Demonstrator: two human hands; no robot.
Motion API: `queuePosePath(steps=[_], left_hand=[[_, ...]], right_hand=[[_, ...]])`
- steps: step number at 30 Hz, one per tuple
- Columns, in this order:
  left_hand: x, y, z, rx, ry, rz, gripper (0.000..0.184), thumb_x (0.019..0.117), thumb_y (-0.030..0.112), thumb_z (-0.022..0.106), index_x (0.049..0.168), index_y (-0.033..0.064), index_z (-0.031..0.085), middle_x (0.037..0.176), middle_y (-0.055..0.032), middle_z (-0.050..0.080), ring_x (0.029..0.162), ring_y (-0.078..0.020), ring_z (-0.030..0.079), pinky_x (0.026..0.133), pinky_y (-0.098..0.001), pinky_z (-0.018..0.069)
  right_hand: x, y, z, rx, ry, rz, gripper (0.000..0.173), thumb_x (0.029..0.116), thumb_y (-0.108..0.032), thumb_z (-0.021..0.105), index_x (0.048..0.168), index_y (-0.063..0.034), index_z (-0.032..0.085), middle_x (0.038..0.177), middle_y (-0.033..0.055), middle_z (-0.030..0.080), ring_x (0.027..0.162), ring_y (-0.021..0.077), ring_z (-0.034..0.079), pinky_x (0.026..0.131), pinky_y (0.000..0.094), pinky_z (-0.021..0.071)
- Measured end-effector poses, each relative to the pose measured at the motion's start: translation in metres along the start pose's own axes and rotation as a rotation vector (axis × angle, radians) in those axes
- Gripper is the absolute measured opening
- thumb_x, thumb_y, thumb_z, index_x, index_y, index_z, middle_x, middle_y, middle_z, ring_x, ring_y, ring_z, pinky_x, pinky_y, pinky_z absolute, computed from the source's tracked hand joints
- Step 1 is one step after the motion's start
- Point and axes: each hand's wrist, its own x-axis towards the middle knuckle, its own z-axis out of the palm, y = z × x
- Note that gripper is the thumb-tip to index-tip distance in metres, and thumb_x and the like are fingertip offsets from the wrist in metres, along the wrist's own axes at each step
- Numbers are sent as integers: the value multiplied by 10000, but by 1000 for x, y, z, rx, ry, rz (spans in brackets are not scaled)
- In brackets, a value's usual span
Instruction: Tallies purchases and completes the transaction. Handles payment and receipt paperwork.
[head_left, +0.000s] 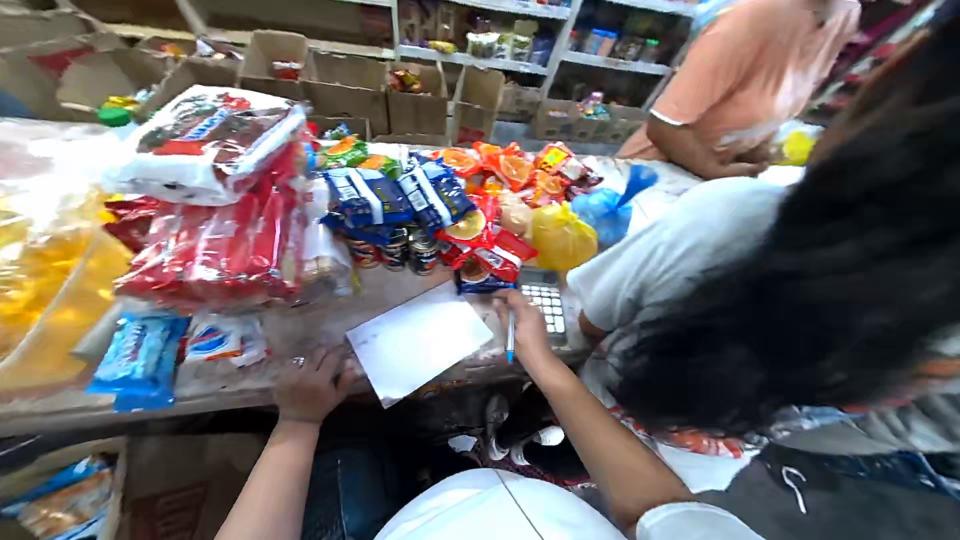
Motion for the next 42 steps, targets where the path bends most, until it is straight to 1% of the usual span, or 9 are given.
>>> queuePosePath(steps=[4, 9, 12, 18, 24, 30, 33, 37, 42], left_hand=[[-1, -1, 1, 23, -17, -1, 577, 1019, 431, 326, 1034, 65, 773, 864, -207, 722, 710, -413, 698, 550, -533, 506], [-1, -2, 2, 21, -16, -4, 559, 1012, 418, 336, 1034, 72, 775, 896, -199, 735, 761, -410, 710, 588, -534, 515], [-2, -1, 1, 19, -27, -15, 560, 1012, 421, 337, 1041, 75, 776, 904, -201, 737, 767, -414, 711, 588, -542, 512], [-3, 0, 0, 5, -23, -25, 547, 1018, 409, 344, 1038, 70, 774, 926, -203, 740, 777, -414, 714, 589, -539, 517], [-3, 1, 0, 2, -1, -25, 548, 1015, 406, 344, 1031, 71, 778, 888, -201, 731, 752, -413, 707, 574, -534, 507], [-1, 1, -1, -3, -13, -23, 549, 1013, 405, 343, 1035, 72, 778, 898, -207, 736, 774, -419, 712, 595, -543, 512], [-2, 0, -1, -10, -26, -30, 556, 1018, 408, 342, 1031, 60, 776, 888, -215, 728, 758, -424, 707, 587, -559, 508], [-2, -1, -1, -22, -28, -29, 550, 1017, 399, 348, 1027, 52, 774, 883, -214, 727, 770, -423, 708, 600, -552, 515], [-2, 1, -1, -17, -11, -30, 542, 1016, 397, 352, 1029, 63, 780, 868, -205, 725, 754, -414, 705, 584, -536, 508]], right_hand=[[-6, 40, -22, -259, 109, 195, 439, 1021, -253, 628, 1353, 32, 589, 1375, 266, 596, 1358, 469, 490, 1145, 609, 356], [3, 47, -28, -268, 13, 416, 643, 1014, -444, 619, 1465, -9, 478, 1409, 293, 545, 1335, 449, 520, 1091, 577, 432], [0, 51, -34, -240, 51, 363, 606, 1010, -401, 645, 1416, 30, 516, 1280, 310, 622, 1202, 464, 614, 1024, 591, 478], [-8, 67, -36, -180, 94, 229, 585, 996, -352, 680, 1388, 51, 521, 1240, 304, 638, 1140, 444, 647, 1000, 579, 499], [-29, 68, -34, -172, 168, -77, 485, 970, -173, 681, 1337, 119, 557, 1340, 299, 606, 1345, 463, 516, 1142, 537, 408], [-22, 62, -33, -221, 130, 40, 454, 982, -252, 691, 1272, 87, 607, 1278, 298, 627, 1288, 463, 549, 1095, 560, 429], [-26, 60, -35, -206, 92, 71, 422, 1013, -222, 639, 1306, 77, 590, 1328, 290, 608, 1349, 458, 504, 1135, 555, 399], [-30, 57, -35, -261, 150, 152, 385, 1031, -142, 572, 1335, 93, 558, 1261, 312, 627, 1161, 450, 642, 1003, 563, 506], [-27, 56, -33, -292, 107, 224, 406, 1032, -166, 582, 1360, 71, 549, 1295, 300, 618, 1208, 451, 617, 1025, 569, 490]])
